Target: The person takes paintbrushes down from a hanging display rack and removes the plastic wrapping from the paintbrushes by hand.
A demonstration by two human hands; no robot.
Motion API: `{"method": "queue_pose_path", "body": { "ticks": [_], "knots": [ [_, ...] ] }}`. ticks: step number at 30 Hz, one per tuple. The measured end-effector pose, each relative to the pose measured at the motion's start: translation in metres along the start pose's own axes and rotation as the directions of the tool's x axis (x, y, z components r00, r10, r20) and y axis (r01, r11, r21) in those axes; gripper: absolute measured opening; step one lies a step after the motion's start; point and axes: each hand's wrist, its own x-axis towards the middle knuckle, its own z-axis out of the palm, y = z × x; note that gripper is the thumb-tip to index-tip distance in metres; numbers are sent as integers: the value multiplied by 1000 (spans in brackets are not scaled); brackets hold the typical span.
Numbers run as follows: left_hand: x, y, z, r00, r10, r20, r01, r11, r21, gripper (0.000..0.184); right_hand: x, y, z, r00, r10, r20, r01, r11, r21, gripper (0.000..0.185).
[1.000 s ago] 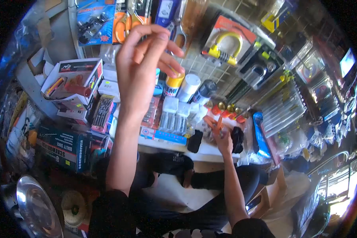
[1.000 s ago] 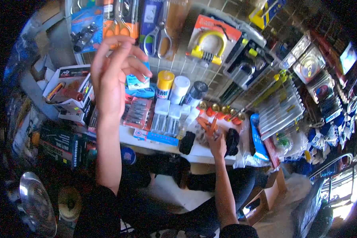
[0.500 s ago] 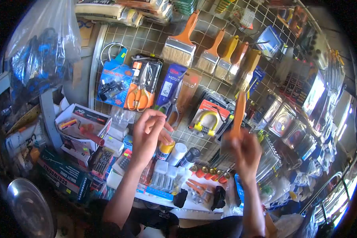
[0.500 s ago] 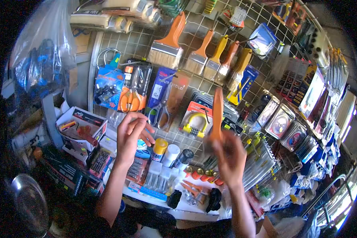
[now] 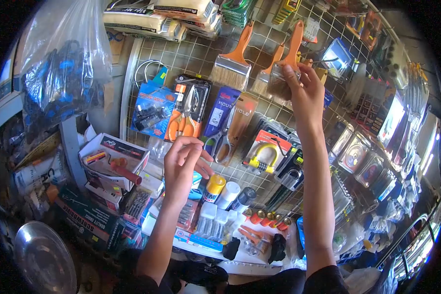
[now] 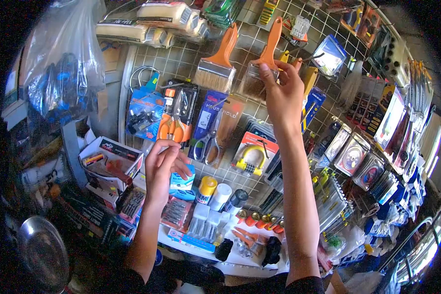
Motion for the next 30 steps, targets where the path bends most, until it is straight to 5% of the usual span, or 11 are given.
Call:
{"method": "queue_pose_path", "body": {
  "ticks": [5, 16, 18, 21, 22, 30],
  "knots": [
    [-1, -1, 2, 1000, -8, 7, 8, 1000, -2, 19, -4, -1, 3, 992, 125, -8, -125, 992, 5, 50],
    [-3, -6, 6, 999, -30, 36, 30, 999, 14, 20, -2, -16, 11, 980, 179, -90, -177, 984, 31, 35],
    [-3, -6, 7, 999, -28, 40, 28, 999, 18, 19, -5, -28, 9, 954, 289, -82, -286, 957, 44, 40],
    [-4, -8, 8, 998, -43, 34, 42, 999, 25, 19, 7, -35, 0, 880, 471, 59, -453, 794, 405, 25],
    [-4, -9, 8, 998, -37, 41, 35, 999, 28, 19, 0, -42, 0, 930, 362, 71, -355, 828, 435, 25],
    [-7, -9, 15, 997, -43, 71, 38, 997, 59, 17, 40, 104, 14, 879, 471, -70, -472, 882, 12, 38]
  ]
}}
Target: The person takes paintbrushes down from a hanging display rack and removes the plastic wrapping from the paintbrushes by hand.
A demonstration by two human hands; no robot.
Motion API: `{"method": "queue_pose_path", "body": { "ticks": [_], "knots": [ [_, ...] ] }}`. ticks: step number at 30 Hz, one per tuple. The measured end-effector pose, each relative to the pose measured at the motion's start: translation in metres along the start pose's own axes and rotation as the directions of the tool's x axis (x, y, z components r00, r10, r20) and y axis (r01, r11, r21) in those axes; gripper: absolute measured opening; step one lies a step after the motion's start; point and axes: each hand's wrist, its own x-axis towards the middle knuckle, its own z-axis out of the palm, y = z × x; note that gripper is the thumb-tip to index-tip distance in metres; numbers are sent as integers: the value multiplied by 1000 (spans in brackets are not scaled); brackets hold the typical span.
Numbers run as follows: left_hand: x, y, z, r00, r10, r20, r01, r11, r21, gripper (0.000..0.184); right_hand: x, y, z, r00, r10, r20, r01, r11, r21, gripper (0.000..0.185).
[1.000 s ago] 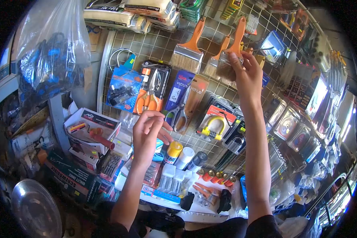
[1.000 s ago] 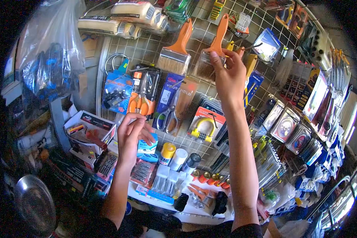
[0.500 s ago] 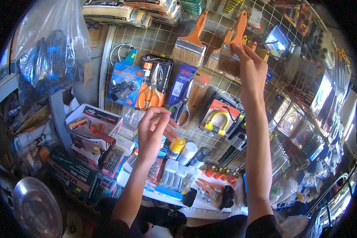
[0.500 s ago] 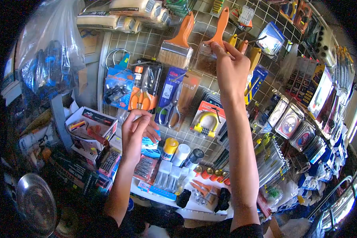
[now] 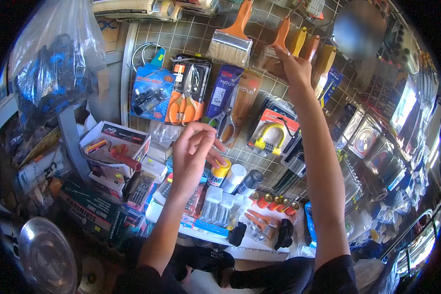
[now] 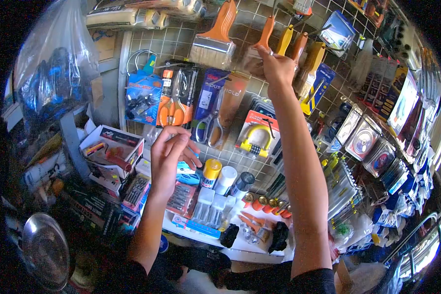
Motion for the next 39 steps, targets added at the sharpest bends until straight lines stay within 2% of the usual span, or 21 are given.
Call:
{"method": "queue_pose_path", "body": {
  "ticks": [2, 4, 5, 8, 10, 12, 14, 16, 17, 19, 20, 21, 22, 24, 25, 26, 28, 32, 34, 36, 39],
  "knots": [
    [1, 1, -1, 1000, 0, 0, 0, 1000, 2, 17, 24, 25, 1, 996, -85, -41, 84, 996, -27, 44],
    [1, -1, -1, 1000, -8, 4, 8, 1000, -13, 17, 12, 13, 0, 996, -21, -88, 3, 980, -201, 48],
    [2, -3, -1, 1000, -19, 6, 19, 1000, -13, 17, 6, 7, -2, 996, -11, -91, -8, 979, -205, 48],
    [1, -2, 2, 1000, -23, -7, 23, 999, -23, 18, -15, -8, -21, 991, -27, 128, 77, 911, -405, 57],
    [0, -1, 2, 1000, -20, -18, 20, 1000, -15, 19, -57, -21, -39, 986, -142, 91, 165, 922, -349, 53],
    [0, 3, 1, 999, -19, -32, 18, 1000, -21, 20, -119, -32, -74, 979, -189, 70, 198, 965, -170, 47],
    [1, 3, -4, 999, 29, -29, -29, 1000, 3, 21, -196, -32, -97, 937, -216, -273, 154, 960, -233, 39],
    [1, 6, -6, 998, 53, -28, -52, 998, 33, 22, -262, 17, -142, 915, -142, -377, 46, 967, -250, 37],
    [2, 5, -8, 997, 65, -42, -65, 998, 6, 23, -293, 44, -155, 938, -25, -346, -83, 951, -297, 37],
    [3, 6, -10, 996, 82, -41, -81, 996, 20, 23, -341, 125, -170, 904, 360, -231, -407, 890, -206, 30],
    [3, 6, -10, 994, 100, -41, -99, 995, 25, 23, -366, 173, -183, 870, 486, -85, -486, 813, -319, 29],
    [3, 6, -10, 993, 109, -37, -108, 994, 31, 23, -393, 228, -194, 854, 518, 50, -438, 767, -469, 30],
    [2, 6, -8, 994, 109, -31, -108, 993, 38, 23, -410, 245, -194, 853, 520, 50, -443, 769, -460, 30],
    [0, 5, -6, 998, 64, -25, -62, 996, 70, 23, -427, 263, -189, 948, 319, 1, -162, 483, -860, 35],
    [0, 5, -5, 998, 60, -24, -58, 995, 79, 23, -426, 269, -193, 918, 392, -55, -254, 476, -842, 47],
    [0, 4, -4, 998, 65, -21, -63, 994, 86, 23, -423, 275, -197, 916, 398, -54, -257, 478, -840, 47],
    [1, 1, -3, 998, 63, -14, -62, 994, 92, 23, -413, 285, -204, 922, 373, 107, -72, 435, -897, 45],
    [0, -7, 3, 998, 69, 9, -69, 994, 83, 22, -405, 308, -220, 892, 361, 273, 35, 546, -837, 43],
    [0, -7, 3, 997, 82, 12, -82, 992, 92, 22, -398, 298, -218, 882, 364, 299, 56, 549, -834, 45],
    [-1, -5, 4, 996, 94, 1, -94, 992, 84, 22, -391, 292, -218, 824, 409, 393, 167, 487, -857, 44],
    [-1, -4, 3, 995, 97, -9, -96, 994, 61, 21, -388, 317, -223, 834, 409, 370, 175, 439, -881, 45]
  ]
}}
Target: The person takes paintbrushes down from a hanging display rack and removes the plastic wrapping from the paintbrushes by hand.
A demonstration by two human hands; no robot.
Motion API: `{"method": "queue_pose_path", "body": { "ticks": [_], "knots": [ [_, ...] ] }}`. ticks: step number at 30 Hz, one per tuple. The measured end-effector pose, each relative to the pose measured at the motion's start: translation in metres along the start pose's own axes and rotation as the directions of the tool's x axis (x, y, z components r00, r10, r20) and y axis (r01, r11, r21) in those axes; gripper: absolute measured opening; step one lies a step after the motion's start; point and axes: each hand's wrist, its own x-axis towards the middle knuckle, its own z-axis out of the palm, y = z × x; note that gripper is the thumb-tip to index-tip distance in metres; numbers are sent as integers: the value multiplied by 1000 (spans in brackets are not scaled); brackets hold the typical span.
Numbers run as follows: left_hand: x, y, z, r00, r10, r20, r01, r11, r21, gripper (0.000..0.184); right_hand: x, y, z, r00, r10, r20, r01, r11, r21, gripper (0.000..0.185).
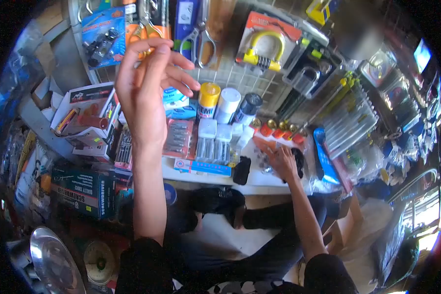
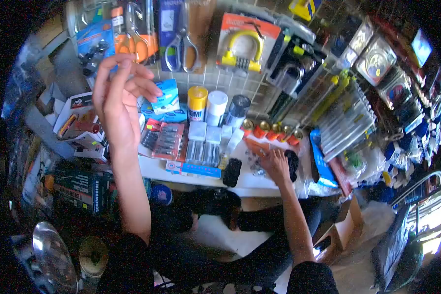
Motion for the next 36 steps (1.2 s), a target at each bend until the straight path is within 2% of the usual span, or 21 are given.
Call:
{"method": "queue_pose_path", "body": {
  "ticks": [1, 2, 3, 5, 7, 8, 9, 11, 13, 14, 16, 19, 21, 25, 27, 28, 31, 32, 33, 36],
  "knots": [
    [-2, 0, 1, 999, -25, -29, 24, 999, -24, 21, -2, -9, -7, 996, -23, -90, 22, 1000, -16, 43],
    [-3, 1, 0, 998, -49, -45, 47, 998, -39, 20, 2, 12, 20, 995, 84, -62, -86, 996, -27, 43],
    [-3, 1, 0, 997, -57, -59, 53, 997, -61, 20, -1, 9, 23, 936, -61, -348, 55, 998, -25, 20],
    [-3, 5, -1, 996, -67, -57, 61, 994, -88, 19, -10, 7, 14, 930, -59, -363, 87, 994, 62, 18],
    [-1, 7, -2, 993, -101, -68, 94, 991, -95, 19, -23, -10, -21, 925, -66, -374, 110, 989, 99, 21],
    [1, 7, -4, 997, -62, -55, 57, 994, -91, 19, -26, -34, -51, 879, -53, -474, 117, 988, 106, 21],
    [2, 7, -7, 998, -41, -44, 37, 996, -85, 20, -25, -45, -71, 812, -35, -583, 185, 962, 201, 23],
    [3, 9, -7, 998, -26, -57, 20, 995, -97, 19, -17, -86, -140, 759, -6, -651, 234, 936, 264, 26],
    [3, 11, -7, 997, -34, -63, 27, 995, -100, 18, 6, -121, -210, 697, -107, -709, 453, 832, 320, 28],
    [3, 10, -8, 998, -36, -53, 31, 995, -100, 17, 21, -140, -246, 566, -252, -785, 620, 758, 204, 31],
    [2, 9, -7, 998, -36, -48, 31, 995, -94, 17, 46, -185, -307, 618, -164, -769, 683, 596, 421, 34],
    [3, 9, -11, 999, -37, -9, 36, 993, -116, 15, 95, -243, -379, 544, -192, -817, 735, 580, 353, 38],
    [4, 8, -13, 999, -31, -16, 28, 993, -119, 14, 120, -263, -406, 510, -287, -811, 745, 619, 249, 36],
    [6, 15, -18, 998, -38, -41, 32, 991, -132, 18, 152, -275, -423, 457, -253, -853, 753, 619, 220, 33],
    [6, 14, -20, 998, -52, -39, 45, 984, -171, 18, 163, -276, -423, 400, -173, -900, 786, 570, 240, 37],
    [6, 13, -19, 997, -58, -41, 50, 983, -174, 18, 167, -276, -423, 334, -183, -924, 757, 636, 148, 35],
    [8, 10, -20, 998, -58, -33, 51, 982, -184, 19, 162, -282, -422, 352, -176, -919, 763, 623, 173, 32],
    [8, 11, -20, 997, -66, -35, 58, 979, -198, 19, 162, -284, -421, 356, -167, -919, 807, 552, 213, 34],
    [7, 13, -20, 997, -74, -39, 65, 979, -194, 19, 156, -288, -421, 381, -155, -911, 803, 543, 244, 33],
    [7, 17, -18, 996, -87, -18, 81, 971, -226, 20, 166, -281, -423, 388, -155, -909, 762, 609, 221, 32]
  ]
}}
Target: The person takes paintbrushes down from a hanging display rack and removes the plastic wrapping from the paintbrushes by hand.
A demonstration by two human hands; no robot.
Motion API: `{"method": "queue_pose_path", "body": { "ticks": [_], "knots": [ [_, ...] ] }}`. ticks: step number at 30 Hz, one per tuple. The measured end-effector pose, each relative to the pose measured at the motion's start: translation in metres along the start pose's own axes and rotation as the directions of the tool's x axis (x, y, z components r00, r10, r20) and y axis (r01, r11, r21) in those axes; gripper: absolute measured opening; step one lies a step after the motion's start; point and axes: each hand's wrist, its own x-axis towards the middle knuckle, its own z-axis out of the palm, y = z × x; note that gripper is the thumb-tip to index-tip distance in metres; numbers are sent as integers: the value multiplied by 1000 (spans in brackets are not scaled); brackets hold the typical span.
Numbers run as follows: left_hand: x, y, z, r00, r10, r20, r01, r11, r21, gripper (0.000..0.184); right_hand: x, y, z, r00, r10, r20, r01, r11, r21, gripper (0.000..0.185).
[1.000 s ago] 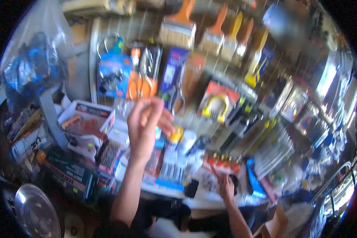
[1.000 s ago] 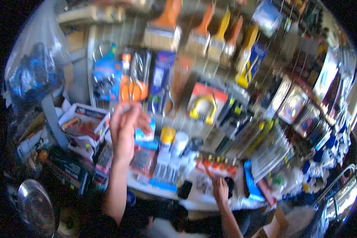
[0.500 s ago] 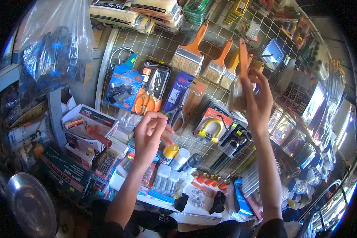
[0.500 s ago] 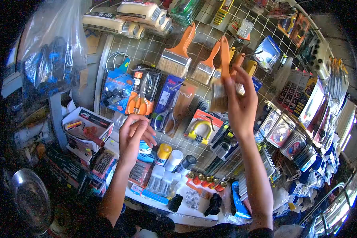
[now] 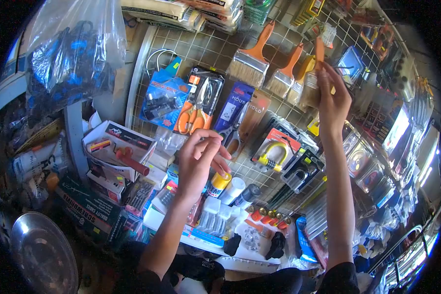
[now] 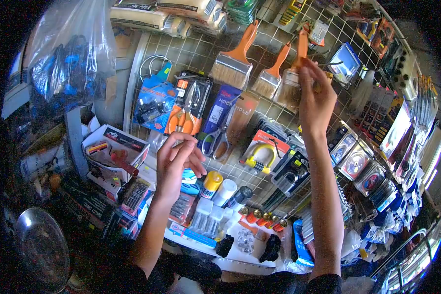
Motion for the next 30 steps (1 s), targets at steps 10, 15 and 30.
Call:
{"method": "queue_pose_path", "body": {
  "ticks": [10, 15, 30],
  "knots": [
    [0, -1, 0, 1000, 10, 2, -10, 1000, 19, 18, 2, -4, 5, 997, -62, -39, 62, 998, 8, 31],
    [-2, -1, 2, 1000, -5, 9, 5, 1000, 7, 18, 2, -1, 7, 995, -79, -64, 84, 993, 82, 29],
    [-2, 1, 4, 1000, -6, -3, 6, 1000, 1, 18, 0, 10, 4, 996, -92, -11, 91, 995, -44, 31]
  ]
}}
